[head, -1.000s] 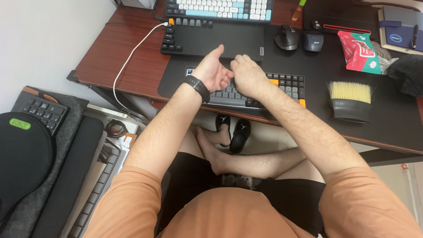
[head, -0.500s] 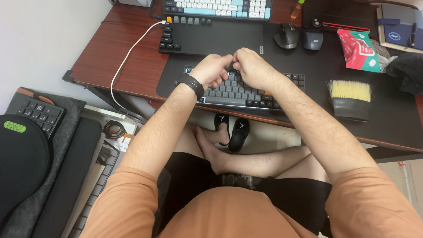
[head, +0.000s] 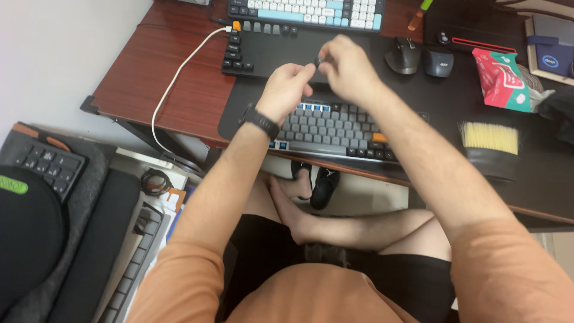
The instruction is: The person assembles a mechanical keyboard by inserting keycaps into switches on the keyboard base. They pick up keycaps from a nearby surface and place them into the corresponding switch positions one by one.
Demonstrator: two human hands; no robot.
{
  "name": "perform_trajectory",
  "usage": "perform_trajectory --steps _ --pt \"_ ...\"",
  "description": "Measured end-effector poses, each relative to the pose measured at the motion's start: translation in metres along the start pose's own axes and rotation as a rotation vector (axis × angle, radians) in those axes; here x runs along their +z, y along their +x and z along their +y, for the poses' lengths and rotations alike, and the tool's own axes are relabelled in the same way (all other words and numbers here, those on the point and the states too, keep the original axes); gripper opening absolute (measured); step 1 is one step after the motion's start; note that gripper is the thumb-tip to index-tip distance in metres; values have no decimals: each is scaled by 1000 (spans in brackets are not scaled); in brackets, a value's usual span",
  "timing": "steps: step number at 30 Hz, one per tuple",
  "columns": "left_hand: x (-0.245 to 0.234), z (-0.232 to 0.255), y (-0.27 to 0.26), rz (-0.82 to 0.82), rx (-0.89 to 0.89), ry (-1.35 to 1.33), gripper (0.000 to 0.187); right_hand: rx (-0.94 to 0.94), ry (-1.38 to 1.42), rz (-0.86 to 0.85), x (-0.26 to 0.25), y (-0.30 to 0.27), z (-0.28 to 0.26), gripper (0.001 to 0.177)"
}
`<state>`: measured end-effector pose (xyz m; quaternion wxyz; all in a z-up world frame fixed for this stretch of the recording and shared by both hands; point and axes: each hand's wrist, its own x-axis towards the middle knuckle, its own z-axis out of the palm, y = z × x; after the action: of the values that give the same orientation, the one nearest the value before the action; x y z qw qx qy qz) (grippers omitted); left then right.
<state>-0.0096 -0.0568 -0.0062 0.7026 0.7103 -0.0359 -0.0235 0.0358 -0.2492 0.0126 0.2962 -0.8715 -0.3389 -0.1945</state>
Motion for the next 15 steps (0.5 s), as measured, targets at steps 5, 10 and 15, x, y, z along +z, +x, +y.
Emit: perform_trajectory --steps 5,10,15 --pt "-19 3 -26 -4 165 -3 35 191 14 -84 32 68 62 13" --pt "-49 19 -42 24 57 99 34 290 -18 -113 66 96 88 13" --pt "-58 22 -41 19 42 100 34 260 -32 -117 80 101 92 13"
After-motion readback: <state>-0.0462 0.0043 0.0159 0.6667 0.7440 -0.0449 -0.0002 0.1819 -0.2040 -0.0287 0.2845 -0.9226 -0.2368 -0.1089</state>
